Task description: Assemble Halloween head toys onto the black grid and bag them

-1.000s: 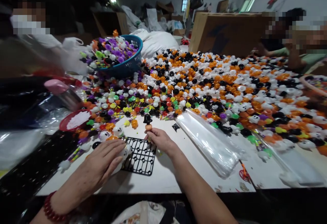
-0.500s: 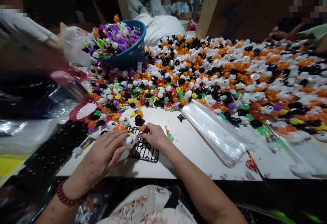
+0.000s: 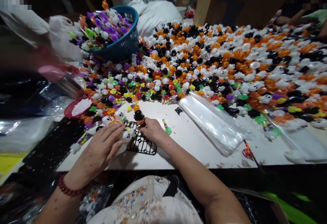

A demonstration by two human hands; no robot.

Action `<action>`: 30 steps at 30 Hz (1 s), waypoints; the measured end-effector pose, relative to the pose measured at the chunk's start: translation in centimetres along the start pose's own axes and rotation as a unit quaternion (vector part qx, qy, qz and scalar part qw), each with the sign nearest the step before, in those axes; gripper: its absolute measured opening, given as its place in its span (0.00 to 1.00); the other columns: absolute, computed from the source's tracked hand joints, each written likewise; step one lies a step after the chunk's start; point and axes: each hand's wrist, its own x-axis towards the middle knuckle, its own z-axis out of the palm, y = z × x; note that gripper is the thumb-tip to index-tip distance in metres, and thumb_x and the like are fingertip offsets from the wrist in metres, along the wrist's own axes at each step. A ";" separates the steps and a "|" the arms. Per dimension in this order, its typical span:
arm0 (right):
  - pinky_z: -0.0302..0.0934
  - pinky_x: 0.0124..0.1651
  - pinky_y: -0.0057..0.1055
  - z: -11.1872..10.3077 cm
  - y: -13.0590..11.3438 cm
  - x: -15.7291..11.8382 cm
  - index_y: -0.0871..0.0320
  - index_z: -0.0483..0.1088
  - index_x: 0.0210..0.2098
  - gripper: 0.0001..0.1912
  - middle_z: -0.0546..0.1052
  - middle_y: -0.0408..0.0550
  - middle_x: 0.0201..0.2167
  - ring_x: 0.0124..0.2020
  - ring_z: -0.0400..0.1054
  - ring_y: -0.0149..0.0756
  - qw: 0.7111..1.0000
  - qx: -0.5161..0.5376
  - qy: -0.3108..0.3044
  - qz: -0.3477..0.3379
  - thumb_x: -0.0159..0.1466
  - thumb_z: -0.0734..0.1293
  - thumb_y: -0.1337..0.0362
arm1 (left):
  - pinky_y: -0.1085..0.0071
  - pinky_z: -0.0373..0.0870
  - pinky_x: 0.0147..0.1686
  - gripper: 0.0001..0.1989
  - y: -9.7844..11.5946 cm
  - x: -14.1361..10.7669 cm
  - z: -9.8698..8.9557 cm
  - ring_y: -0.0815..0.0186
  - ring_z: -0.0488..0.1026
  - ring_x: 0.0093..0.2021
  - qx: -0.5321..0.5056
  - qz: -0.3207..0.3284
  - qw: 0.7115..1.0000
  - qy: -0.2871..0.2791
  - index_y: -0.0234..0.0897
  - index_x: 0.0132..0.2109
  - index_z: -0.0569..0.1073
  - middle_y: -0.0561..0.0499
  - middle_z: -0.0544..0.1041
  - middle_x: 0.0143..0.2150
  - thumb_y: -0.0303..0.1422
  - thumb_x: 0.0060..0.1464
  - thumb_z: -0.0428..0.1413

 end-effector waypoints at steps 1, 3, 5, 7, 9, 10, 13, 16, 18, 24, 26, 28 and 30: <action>0.61 0.38 0.28 0.2 0.2 0.4 0.57 0.72 0.37 0.05 0.78 0.45 0.33 0.35 0.71 0.35 0.999 0.034 0.000 0.009 0.61 0.69 0.65 | 0.52 0.65 0.61 0.21 0.0 0.0 0.0 0.54 0.65 0.62 -0.001 -0.003 1.000 -0.004 0.33 0.62 0.63 0.39 0.70 0.61 0.32 0.64 0.50; 0.62 0.38 0.28 0.7 0.7 1.1 0.57 0.71 0.35 0.04 0.77 0.43 0.31 0.34 0.70 0.34 0.993 0.110 -0.009 0.030 0.60 0.69 0.65 | 0.52 0.64 0.62 0.21 0.0 0.0 0.1 0.55 0.63 0.63 -0.003 -0.006 1.000 -0.008 0.33 0.63 0.62 0.39 0.68 0.62 0.32 0.65 0.49; 0.64 0.37 0.28 1.4 1.1 1.8 0.57 0.70 0.34 0.04 0.75 0.42 0.29 0.31 0.69 0.32 0.978 0.202 -0.033 0.048 0.60 0.68 0.65 | 0.53 0.63 0.63 0.22 -0.1 0.0 0.2 0.56 0.63 0.63 -0.007 -0.008 1.000 -0.010 0.34 0.64 0.60 0.40 0.68 0.62 0.31 0.65 0.48; 0.65 0.35 0.28 2.0 1.3 2.1 0.57 0.69 0.34 0.04 0.74 0.40 0.27 0.29 0.69 0.31 0.957 0.277 -0.062 0.054 0.59 0.68 0.65 | 0.53 0.63 0.63 0.22 -0.1 0.0 0.3 0.56 0.63 0.63 -0.013 -0.010 1.000 -0.011 0.35 0.65 0.60 0.40 0.68 0.62 0.31 0.65 0.48; 0.65 0.35 0.28 2.5 1.5 2.3 0.57 0.69 0.34 0.05 0.73 0.40 0.26 0.28 0.69 0.31 0.950 0.298 -0.078 0.048 0.58 0.69 0.64 | 0.53 0.62 0.63 0.23 -0.2 -0.1 0.4 0.56 0.63 0.63 -0.016 -0.011 1.000 -0.012 0.36 0.65 0.59 0.41 0.68 0.62 0.31 0.65 0.48; 0.65 0.35 0.28 2.7 1.6 2.3 0.57 0.70 0.33 0.06 0.74 0.40 0.26 0.28 0.69 0.32 0.953 0.290 -0.077 0.043 0.58 0.70 0.63 | 0.53 0.63 0.63 0.23 -0.2 -0.1 0.3 0.56 0.63 0.63 -0.014 -0.013 1.000 -0.009 0.36 0.65 0.59 0.41 0.68 0.62 0.31 0.65 0.48; 0.65 0.34 0.29 2.9 2.0 2.1 0.57 0.71 0.32 0.07 0.74 0.41 0.25 0.28 0.68 0.32 0.963 0.261 -0.064 0.039 0.57 0.71 0.62 | 0.54 0.66 0.59 0.22 -0.3 -0.2 0.0 0.55 0.67 0.59 0.016 -0.033 0.999 0.017 0.36 0.64 0.61 0.41 0.71 0.60 0.30 0.64 0.49; 0.64 0.35 0.30 2.7 2.3 1.9 0.57 0.72 0.34 0.07 0.74 0.41 0.26 0.28 0.68 0.32 0.967 0.247 -0.053 0.043 0.57 0.71 0.61 | 0.55 0.68 0.50 0.19 -0.8 -0.2 -0.6 0.54 0.70 0.52 0.060 -0.055 0.997 0.021 0.37 0.60 0.65 0.42 0.74 0.54 0.29 0.63 0.51; 0.64 0.36 0.30 2.5 2.3 1.7 0.57 0.73 0.36 0.08 0.75 0.42 0.28 0.29 0.68 0.33 0.970 0.235 -0.050 0.040 0.57 0.71 0.61 | 0.57 0.68 0.47 0.16 -1.4 0.0 -1.0 0.55 0.70 0.49 0.071 -0.056 0.996 0.006 0.38 0.57 0.68 0.43 0.75 0.51 0.30 0.63 0.51; 0.62 0.42 0.32 1.6 1.2 1.1 0.58 0.74 0.37 0.08 0.78 0.43 0.33 0.36 0.70 0.35 0.978 0.197 -0.065 0.023 0.59 0.70 0.63 | 0.58 0.66 0.44 0.12 -3.3 1.6 -1.4 0.56 0.70 0.44 0.066 -0.063 0.995 -0.052 0.42 0.51 0.74 0.47 0.77 0.44 0.32 0.63 0.49; 0.62 0.43 0.32 1.5 0.9 0.9 0.58 0.74 0.38 0.07 0.79 0.44 0.35 0.38 0.70 0.36 0.980 0.187 -0.068 0.020 0.60 0.70 0.64 | 0.57 0.66 0.44 0.13 -3.8 2.2 -1.6 0.56 0.70 0.43 0.057 -0.054 0.994 -0.076 0.43 0.51 0.74 0.47 0.77 0.44 0.33 0.63 0.49; 0.61 0.44 0.32 1.4 1.0 0.9 0.58 0.74 0.38 0.07 0.79 0.45 0.36 0.39 0.71 0.36 0.983 0.168 -0.069 0.017 0.60 0.70 0.64 | 0.56 0.66 0.45 0.14 -4.3 2.8 -2.0 0.56 0.69 0.45 0.046 -0.041 0.993 -0.097 0.43 0.53 0.73 0.46 0.76 0.46 0.34 0.63 0.50; 0.61 0.44 0.32 1.6 1.3 0.9 0.58 0.74 0.38 0.07 0.80 0.46 0.37 0.40 0.71 0.37 0.985 0.159 -0.069 0.017 0.60 0.70 0.64 | 0.55 0.66 0.47 0.15 -4.6 3.4 -2.5 0.56 0.68 0.47 0.041 -0.033 0.993 -0.107 0.43 0.55 0.72 0.45 0.74 0.48 0.34 0.63 0.50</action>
